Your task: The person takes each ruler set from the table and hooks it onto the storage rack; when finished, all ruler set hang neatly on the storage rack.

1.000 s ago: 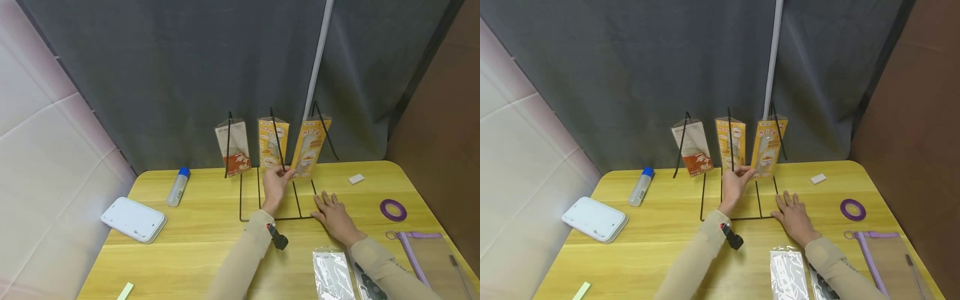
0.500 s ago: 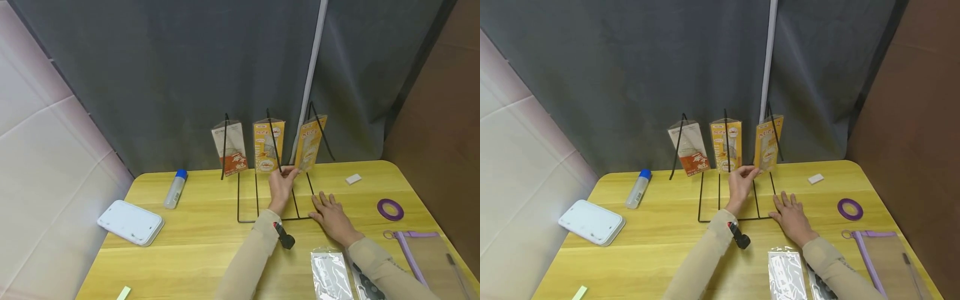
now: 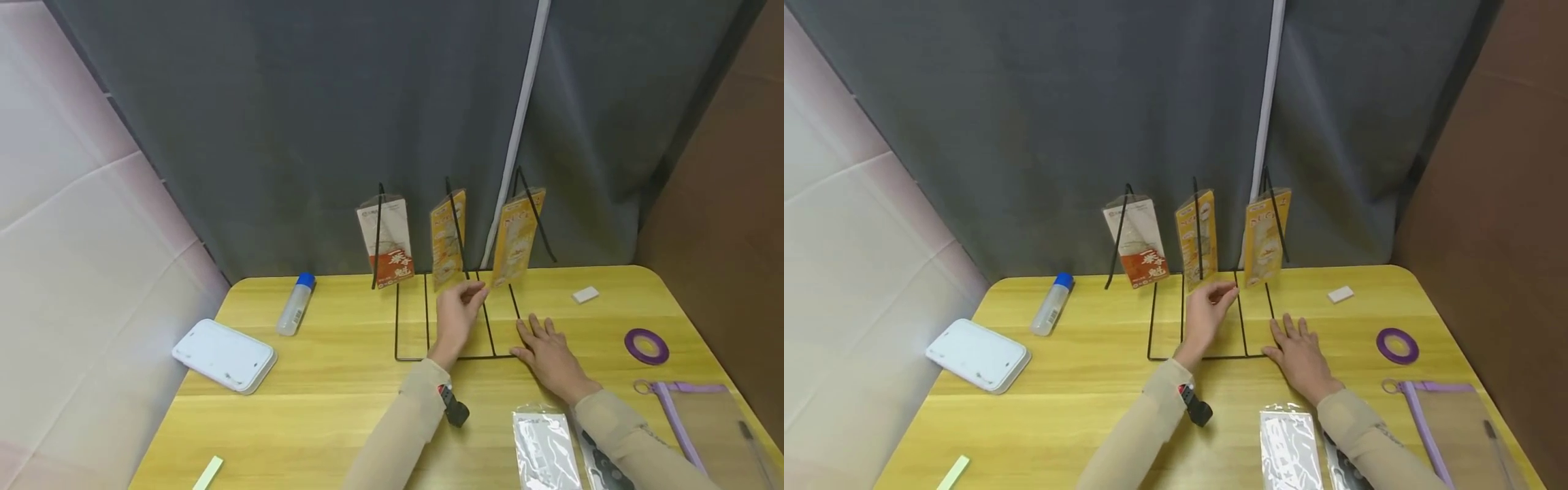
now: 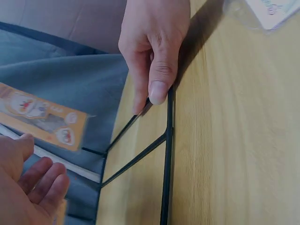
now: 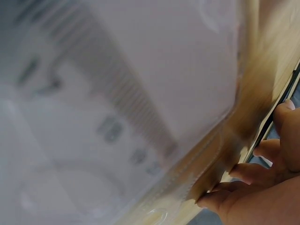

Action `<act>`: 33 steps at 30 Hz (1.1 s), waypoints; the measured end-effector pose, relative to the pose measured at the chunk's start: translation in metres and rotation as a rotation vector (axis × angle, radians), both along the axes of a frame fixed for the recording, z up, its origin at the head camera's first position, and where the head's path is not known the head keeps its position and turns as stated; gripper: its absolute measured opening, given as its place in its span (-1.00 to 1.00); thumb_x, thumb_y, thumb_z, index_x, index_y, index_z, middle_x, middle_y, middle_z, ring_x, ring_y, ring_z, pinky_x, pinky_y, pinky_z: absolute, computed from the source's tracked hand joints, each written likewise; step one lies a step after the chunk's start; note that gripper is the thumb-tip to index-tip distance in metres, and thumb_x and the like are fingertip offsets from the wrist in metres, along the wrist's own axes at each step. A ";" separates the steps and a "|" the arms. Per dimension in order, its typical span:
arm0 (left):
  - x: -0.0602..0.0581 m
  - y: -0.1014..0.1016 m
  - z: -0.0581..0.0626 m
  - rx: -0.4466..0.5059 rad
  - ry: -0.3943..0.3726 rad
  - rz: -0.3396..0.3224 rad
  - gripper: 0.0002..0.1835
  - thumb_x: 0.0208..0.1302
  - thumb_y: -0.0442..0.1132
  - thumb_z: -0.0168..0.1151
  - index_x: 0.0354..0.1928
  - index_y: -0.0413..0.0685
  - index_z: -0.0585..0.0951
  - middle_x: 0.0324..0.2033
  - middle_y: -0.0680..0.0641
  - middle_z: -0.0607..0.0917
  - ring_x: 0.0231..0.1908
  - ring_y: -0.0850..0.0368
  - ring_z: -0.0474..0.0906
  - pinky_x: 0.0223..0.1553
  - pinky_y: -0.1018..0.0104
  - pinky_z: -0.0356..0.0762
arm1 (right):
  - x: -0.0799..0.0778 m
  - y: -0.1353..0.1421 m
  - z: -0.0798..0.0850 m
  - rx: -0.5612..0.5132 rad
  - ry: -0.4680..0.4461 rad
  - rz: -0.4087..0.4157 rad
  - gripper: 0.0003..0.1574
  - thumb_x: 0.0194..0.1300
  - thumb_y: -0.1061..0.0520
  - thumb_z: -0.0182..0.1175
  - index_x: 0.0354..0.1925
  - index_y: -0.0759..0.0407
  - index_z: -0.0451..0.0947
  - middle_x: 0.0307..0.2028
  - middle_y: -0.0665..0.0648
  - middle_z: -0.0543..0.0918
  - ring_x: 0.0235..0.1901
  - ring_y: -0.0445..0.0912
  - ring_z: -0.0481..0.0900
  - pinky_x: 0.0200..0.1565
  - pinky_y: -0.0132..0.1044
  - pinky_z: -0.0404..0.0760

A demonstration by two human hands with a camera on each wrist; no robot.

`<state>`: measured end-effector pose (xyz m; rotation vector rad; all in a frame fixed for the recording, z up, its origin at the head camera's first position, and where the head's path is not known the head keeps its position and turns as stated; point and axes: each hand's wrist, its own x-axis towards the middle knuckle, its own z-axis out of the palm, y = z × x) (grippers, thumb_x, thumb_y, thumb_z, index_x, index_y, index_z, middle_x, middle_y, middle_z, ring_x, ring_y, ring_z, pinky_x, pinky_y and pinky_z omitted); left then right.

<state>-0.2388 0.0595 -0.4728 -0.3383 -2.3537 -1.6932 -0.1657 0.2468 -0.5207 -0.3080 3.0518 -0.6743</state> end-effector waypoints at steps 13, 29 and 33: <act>0.061 -0.086 -0.008 -0.141 0.017 0.116 -0.82 0.23 -0.10 0.24 -0.21 0.02 0.71 -0.28 0.11 0.71 -0.28 0.29 0.62 -0.22 0.40 0.57 | 0.010 -0.012 -0.012 0.017 0.042 0.013 -0.23 0.37 -0.14 0.00 0.34 0.28 0.15 0.33 0.46 0.06 0.27 0.49 -0.09 0.12 0.44 -0.02; 0.061 -0.148 -0.057 -0.340 -0.068 0.249 -0.59 0.12 -0.15 0.33 0.03 -0.09 0.60 0.16 -0.27 0.43 0.33 -0.26 0.03 0.28 -0.20 -0.14 | 0.001 -0.001 -0.005 0.029 0.032 0.012 -0.20 0.38 -0.19 -0.04 0.36 0.27 0.11 0.35 0.46 0.01 0.28 0.48 -0.14 0.12 0.46 -0.07; 0.062 -0.147 -0.063 -0.341 -0.060 0.192 -0.51 0.13 -0.18 0.31 0.11 -0.19 0.51 0.22 -0.23 0.36 0.35 -0.18 0.01 0.30 -0.14 -0.17 | 0.003 -0.002 -0.003 0.029 0.033 0.015 -0.20 0.38 -0.18 -0.04 0.36 0.27 0.11 0.35 0.46 0.01 0.29 0.48 -0.14 0.12 0.46 -0.07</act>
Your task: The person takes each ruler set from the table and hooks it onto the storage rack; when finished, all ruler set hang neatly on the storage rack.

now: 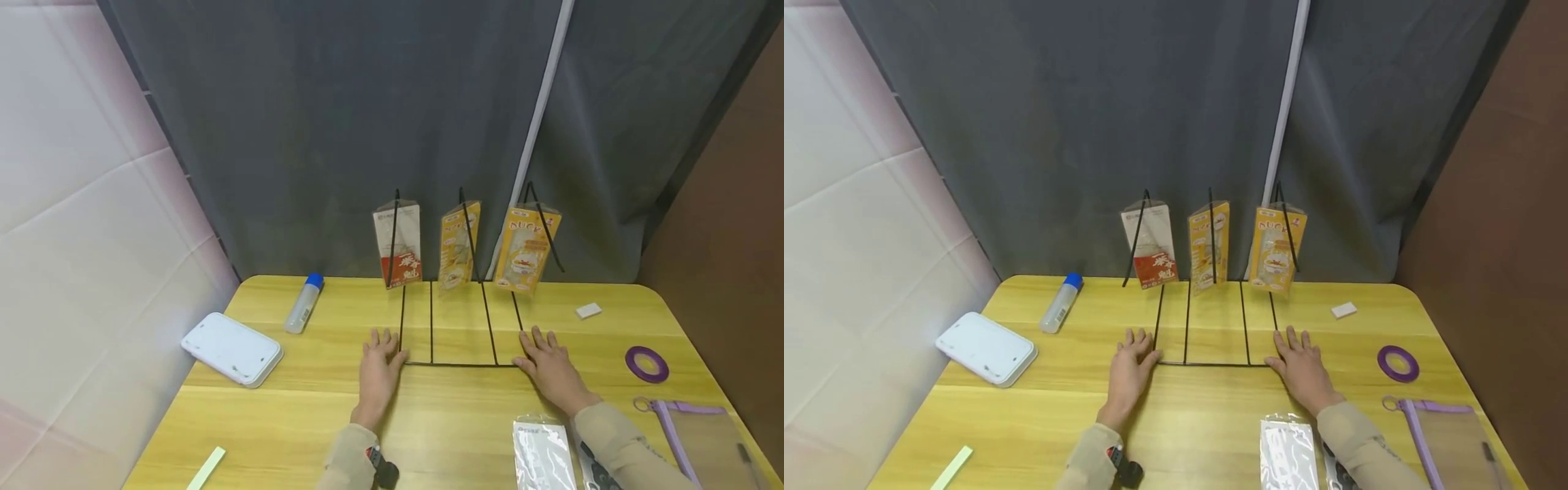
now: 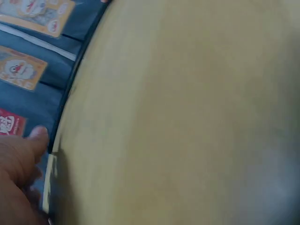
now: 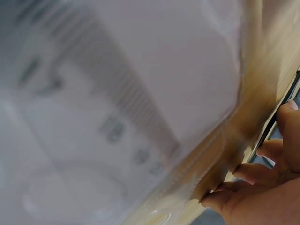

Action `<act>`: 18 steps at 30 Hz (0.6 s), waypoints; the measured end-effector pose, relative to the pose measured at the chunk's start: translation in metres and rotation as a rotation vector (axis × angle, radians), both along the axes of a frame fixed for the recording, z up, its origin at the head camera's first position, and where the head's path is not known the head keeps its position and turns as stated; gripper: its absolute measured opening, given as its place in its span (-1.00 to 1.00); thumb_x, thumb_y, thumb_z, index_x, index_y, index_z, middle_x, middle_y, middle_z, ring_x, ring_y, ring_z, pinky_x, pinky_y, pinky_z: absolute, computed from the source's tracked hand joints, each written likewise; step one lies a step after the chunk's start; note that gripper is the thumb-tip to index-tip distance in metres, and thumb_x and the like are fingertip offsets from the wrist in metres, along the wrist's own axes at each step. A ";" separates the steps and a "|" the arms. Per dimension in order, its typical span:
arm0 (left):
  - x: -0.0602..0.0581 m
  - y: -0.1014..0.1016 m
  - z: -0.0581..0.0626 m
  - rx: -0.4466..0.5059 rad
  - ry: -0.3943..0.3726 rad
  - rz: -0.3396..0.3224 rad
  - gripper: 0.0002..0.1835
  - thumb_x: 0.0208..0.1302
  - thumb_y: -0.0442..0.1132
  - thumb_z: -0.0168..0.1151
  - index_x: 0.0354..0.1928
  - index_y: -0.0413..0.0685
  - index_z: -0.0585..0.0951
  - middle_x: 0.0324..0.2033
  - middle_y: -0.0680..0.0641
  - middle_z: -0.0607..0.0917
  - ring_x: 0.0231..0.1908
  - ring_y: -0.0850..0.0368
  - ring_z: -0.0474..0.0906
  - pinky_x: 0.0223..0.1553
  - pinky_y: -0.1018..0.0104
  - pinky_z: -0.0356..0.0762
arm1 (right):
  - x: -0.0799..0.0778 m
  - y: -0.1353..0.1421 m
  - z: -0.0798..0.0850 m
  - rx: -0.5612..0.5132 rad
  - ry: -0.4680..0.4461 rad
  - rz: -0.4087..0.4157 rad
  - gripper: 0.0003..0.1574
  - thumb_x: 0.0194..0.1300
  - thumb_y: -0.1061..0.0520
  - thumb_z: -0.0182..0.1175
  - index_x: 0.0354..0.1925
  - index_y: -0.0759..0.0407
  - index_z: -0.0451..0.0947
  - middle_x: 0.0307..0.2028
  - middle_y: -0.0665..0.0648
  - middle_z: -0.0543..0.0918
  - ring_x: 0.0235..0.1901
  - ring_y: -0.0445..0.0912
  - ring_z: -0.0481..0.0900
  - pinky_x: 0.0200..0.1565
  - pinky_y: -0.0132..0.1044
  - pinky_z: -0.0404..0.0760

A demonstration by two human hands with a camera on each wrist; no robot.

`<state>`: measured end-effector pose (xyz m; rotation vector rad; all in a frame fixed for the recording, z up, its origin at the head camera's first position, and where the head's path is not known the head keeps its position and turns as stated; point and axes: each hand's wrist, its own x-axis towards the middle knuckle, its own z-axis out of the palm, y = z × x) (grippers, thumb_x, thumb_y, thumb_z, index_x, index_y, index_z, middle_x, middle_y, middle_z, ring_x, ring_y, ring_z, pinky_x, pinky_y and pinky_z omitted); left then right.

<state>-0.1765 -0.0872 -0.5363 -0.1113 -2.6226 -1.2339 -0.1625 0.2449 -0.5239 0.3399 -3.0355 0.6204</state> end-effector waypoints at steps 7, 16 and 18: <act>0.003 -0.005 -0.002 -0.096 0.011 -0.086 -0.49 0.18 -0.11 0.25 0.13 -0.21 0.49 0.21 -0.16 0.39 0.31 -0.04 0.14 0.31 0.02 -0.02 | 0.000 -0.001 0.005 0.015 0.017 0.006 -0.23 0.39 -0.14 -0.02 0.35 0.31 0.12 0.34 0.48 0.02 0.28 0.49 -0.13 0.13 0.44 -0.05; 0.004 -0.007 -0.004 -0.186 0.024 -0.119 -0.49 0.20 -0.06 0.21 0.15 -0.15 0.49 0.22 -0.18 0.38 0.31 -0.08 0.14 0.29 -0.01 0.01 | 0.001 -0.001 0.005 0.014 0.005 0.008 -0.21 0.39 -0.15 -0.04 0.36 0.31 0.10 0.34 0.48 0.01 0.28 0.49 -0.13 0.12 0.45 -0.06; 0.005 -0.008 -0.004 -0.193 0.029 -0.115 -0.49 0.19 -0.06 0.21 0.14 -0.15 0.49 0.21 -0.18 0.39 0.31 -0.08 0.14 0.29 -0.01 0.02 | 0.001 -0.001 0.004 0.012 -0.003 0.013 -0.20 0.39 -0.17 -0.04 0.36 0.30 0.10 0.34 0.49 0.00 0.27 0.50 -0.13 0.12 0.45 -0.06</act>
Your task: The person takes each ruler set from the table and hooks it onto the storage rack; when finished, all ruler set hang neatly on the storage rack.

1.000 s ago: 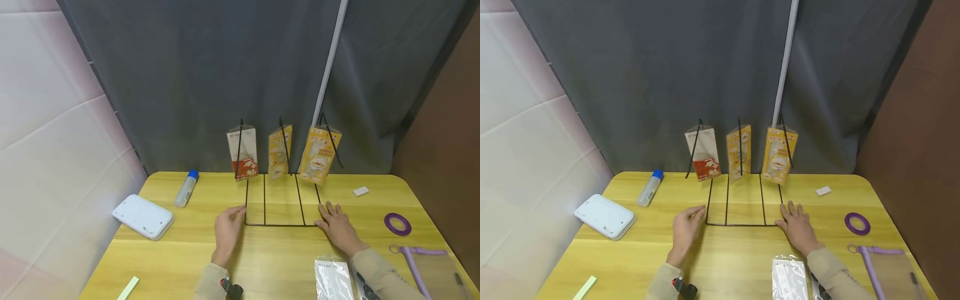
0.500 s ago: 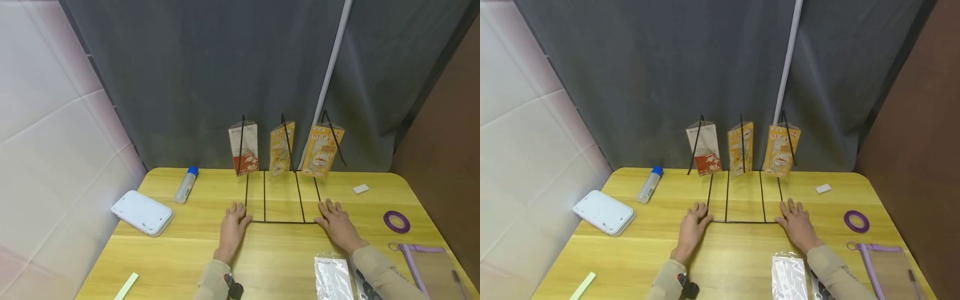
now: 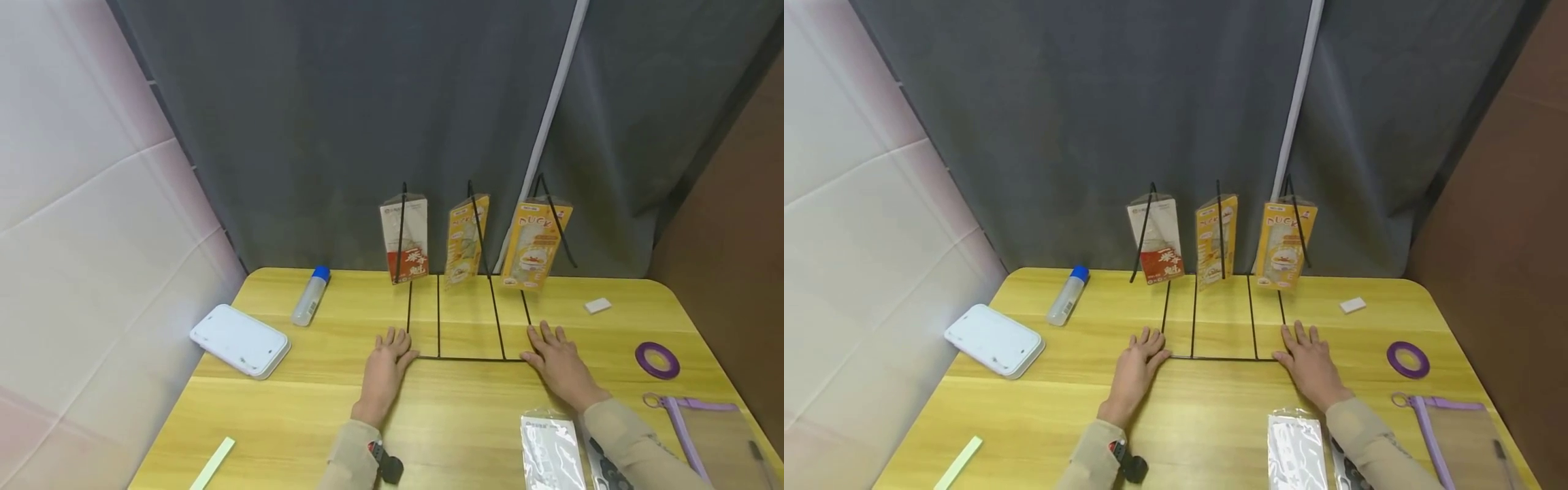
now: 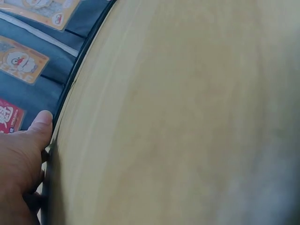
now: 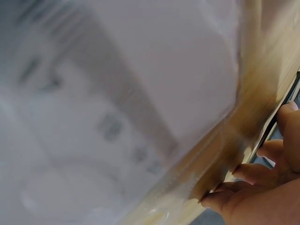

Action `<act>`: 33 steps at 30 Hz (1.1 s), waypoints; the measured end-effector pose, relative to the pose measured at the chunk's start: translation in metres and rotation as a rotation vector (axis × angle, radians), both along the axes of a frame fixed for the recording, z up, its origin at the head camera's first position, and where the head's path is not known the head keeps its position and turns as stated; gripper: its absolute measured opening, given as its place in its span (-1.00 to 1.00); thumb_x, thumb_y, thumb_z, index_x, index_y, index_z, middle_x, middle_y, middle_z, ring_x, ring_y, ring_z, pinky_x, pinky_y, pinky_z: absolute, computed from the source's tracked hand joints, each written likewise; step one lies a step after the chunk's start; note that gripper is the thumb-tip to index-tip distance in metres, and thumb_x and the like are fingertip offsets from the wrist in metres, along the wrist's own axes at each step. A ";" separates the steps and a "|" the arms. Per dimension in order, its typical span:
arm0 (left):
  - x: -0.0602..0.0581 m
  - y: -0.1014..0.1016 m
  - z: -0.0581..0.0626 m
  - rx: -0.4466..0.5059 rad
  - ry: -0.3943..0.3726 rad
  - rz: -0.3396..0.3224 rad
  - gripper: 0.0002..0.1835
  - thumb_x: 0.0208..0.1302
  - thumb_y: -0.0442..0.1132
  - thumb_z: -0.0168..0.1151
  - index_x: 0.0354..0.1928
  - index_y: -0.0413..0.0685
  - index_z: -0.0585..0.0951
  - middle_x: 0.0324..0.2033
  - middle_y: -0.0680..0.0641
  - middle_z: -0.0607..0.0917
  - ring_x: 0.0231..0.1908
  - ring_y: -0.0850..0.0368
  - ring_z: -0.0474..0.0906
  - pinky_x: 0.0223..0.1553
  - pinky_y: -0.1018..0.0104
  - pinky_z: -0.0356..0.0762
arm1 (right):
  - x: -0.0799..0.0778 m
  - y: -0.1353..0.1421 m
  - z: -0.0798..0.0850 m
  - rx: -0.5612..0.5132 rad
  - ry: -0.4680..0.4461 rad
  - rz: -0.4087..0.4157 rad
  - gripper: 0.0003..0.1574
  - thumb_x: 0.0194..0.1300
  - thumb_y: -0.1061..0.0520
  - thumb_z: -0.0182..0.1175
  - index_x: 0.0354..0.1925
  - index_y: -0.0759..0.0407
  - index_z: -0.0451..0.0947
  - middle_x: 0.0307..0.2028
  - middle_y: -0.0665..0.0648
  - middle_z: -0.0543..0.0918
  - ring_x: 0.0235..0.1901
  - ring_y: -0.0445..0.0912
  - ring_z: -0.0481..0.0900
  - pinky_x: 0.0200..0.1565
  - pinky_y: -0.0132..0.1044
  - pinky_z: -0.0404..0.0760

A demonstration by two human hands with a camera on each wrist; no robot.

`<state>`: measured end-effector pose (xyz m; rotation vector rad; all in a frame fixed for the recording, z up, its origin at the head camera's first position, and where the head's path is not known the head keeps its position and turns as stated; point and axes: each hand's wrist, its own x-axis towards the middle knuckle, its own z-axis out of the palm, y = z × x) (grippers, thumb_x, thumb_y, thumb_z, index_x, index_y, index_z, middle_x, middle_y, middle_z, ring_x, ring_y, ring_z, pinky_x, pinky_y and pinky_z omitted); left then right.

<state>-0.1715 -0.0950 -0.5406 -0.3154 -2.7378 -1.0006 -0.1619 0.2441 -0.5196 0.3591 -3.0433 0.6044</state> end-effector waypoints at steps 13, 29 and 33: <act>-0.005 0.002 0.002 -0.027 0.007 0.031 -0.52 0.15 -0.06 0.24 0.09 -0.11 0.52 0.19 -0.13 0.40 0.29 -0.06 0.17 0.25 0.00 0.09 | 0.020 0.008 0.057 -0.043 0.013 -0.113 -0.35 0.33 -0.16 0.08 0.13 0.31 0.42 -0.23 0.31 0.61 -0.37 0.10 0.58 -0.38 -0.03 0.57; -0.005 0.002 0.002 0.002 -0.008 0.034 -0.53 0.15 -0.05 0.25 0.07 -0.12 0.54 0.17 -0.12 0.43 0.30 -0.03 0.18 0.31 0.05 0.00 | 0.125 0.004 0.042 -0.025 -0.543 -0.258 -0.35 -0.05 -0.34 0.30 -0.59 0.23 0.48 -0.68 0.02 0.45 -0.62 -0.11 0.41 -0.53 -0.19 0.46; -0.003 0.004 0.000 0.030 -0.029 0.035 -0.53 0.15 -0.06 0.25 0.08 -0.12 0.53 0.19 -0.11 0.41 0.31 -0.04 0.16 0.29 0.01 0.01 | 0.127 0.007 0.030 0.007 -0.581 -0.252 -0.22 -0.12 -0.41 0.30 -0.48 0.31 0.49 -0.59 0.06 0.53 -0.53 -0.05 0.51 -0.43 -0.04 0.55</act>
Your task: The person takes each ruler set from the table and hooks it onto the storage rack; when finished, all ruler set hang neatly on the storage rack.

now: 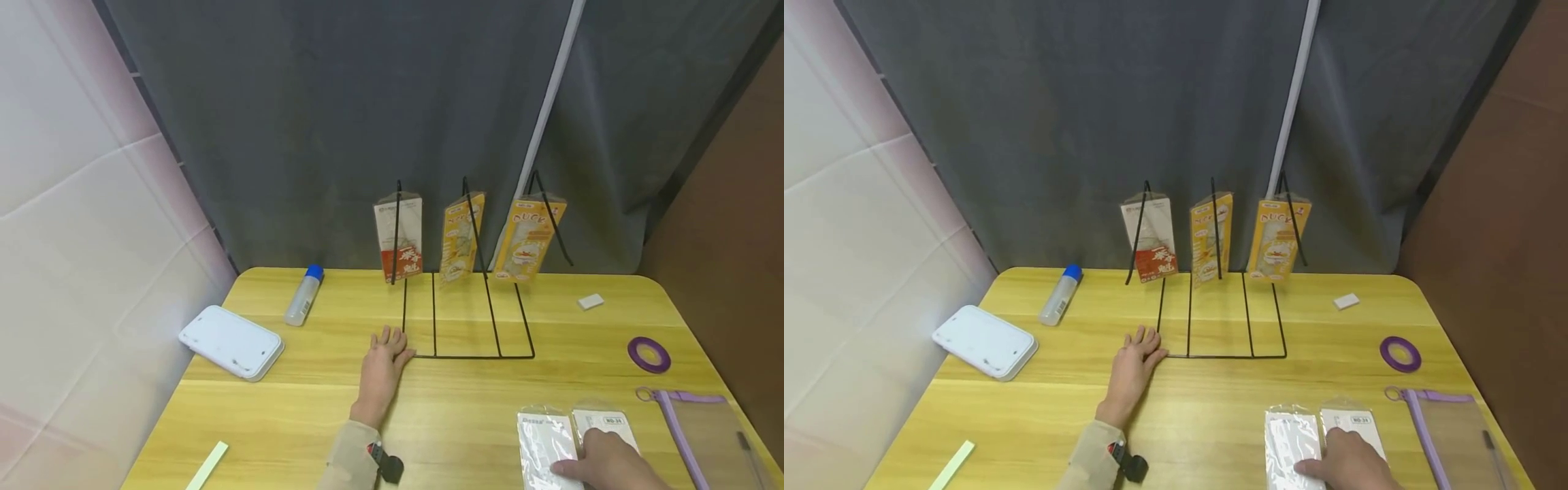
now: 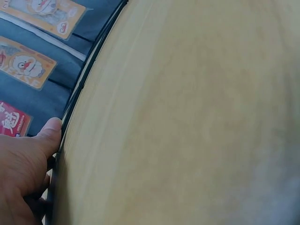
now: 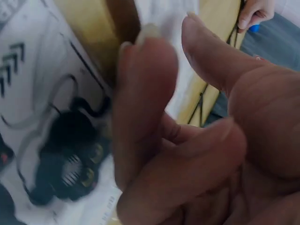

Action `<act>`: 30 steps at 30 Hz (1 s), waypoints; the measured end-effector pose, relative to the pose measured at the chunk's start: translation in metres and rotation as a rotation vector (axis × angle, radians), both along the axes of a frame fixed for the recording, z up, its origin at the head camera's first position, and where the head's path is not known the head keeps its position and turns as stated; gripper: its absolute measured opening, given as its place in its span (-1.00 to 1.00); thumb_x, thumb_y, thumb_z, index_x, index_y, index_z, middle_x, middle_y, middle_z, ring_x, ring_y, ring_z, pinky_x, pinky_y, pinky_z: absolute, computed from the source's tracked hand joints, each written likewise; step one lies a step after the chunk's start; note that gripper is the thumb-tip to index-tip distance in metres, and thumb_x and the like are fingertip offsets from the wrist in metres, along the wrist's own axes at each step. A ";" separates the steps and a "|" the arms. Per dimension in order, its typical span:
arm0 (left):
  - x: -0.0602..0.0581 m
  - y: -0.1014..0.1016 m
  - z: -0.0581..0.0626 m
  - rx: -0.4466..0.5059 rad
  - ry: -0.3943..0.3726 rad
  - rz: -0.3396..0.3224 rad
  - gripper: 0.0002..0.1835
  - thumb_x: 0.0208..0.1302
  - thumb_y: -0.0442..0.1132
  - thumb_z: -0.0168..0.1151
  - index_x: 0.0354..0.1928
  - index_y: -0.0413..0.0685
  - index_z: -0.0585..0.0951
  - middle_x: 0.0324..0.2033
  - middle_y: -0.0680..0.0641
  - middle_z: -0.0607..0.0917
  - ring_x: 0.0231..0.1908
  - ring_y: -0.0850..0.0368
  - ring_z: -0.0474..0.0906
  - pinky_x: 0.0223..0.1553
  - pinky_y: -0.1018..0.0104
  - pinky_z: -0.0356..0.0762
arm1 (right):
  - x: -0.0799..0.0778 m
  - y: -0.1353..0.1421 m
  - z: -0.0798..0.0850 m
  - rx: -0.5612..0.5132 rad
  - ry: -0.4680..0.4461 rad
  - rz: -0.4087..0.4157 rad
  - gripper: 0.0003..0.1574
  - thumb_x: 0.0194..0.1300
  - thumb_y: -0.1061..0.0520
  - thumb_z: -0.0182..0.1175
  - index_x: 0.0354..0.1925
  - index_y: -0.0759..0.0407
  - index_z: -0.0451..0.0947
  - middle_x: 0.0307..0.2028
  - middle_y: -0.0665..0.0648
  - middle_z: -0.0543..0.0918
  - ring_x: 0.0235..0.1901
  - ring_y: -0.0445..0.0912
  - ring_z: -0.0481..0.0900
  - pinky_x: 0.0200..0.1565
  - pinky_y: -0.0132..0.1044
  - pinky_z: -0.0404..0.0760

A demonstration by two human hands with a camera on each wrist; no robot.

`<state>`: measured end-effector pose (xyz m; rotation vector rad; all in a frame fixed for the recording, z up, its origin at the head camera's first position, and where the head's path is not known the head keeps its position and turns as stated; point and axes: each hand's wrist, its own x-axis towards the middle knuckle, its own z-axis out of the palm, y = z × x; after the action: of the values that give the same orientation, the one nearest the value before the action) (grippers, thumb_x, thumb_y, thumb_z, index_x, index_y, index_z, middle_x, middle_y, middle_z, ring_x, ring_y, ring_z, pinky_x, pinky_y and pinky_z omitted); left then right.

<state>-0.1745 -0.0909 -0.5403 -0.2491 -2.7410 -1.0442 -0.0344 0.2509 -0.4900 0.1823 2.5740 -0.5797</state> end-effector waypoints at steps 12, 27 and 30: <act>0.000 0.001 -0.001 0.015 0.010 0.010 -0.53 0.13 -0.07 0.27 0.07 -0.10 0.54 0.18 -0.10 0.42 0.30 -0.04 0.17 0.29 0.01 0.02 | -0.007 -0.005 0.007 -0.150 0.130 -0.068 -0.53 0.03 -0.13 0.35 -0.63 0.14 0.38 -0.74 0.00 0.38 -0.69 -0.15 0.35 -0.61 -0.31 0.38; 0.000 0.000 -0.003 0.028 0.003 0.013 -0.53 0.13 -0.06 0.27 0.07 -0.10 0.54 0.18 -0.08 0.42 0.31 -0.01 0.15 0.30 0.03 0.00 | -0.026 0.004 0.106 -0.132 0.806 -0.036 -0.80 0.18 -0.05 0.28 -0.33 0.03 0.66 -0.52 -0.05 0.61 -0.58 -0.30 0.41 -0.57 -0.43 0.36; 0.000 0.000 -0.003 0.018 0.005 0.013 -0.53 0.14 -0.05 0.27 0.07 -0.09 0.54 0.18 -0.08 0.42 0.31 0.00 0.16 0.30 0.05 0.00 | -0.029 0.010 0.124 -0.130 1.050 -0.055 -0.94 0.10 0.14 0.36 -0.38 0.07 0.67 -0.47 0.03 0.66 -0.63 -0.41 0.37 -0.61 -0.51 0.31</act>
<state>-0.1747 -0.0906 -0.5431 -0.2303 -2.7234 -1.0627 -0.0638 0.2611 -0.3661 -0.1498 3.5080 -1.0723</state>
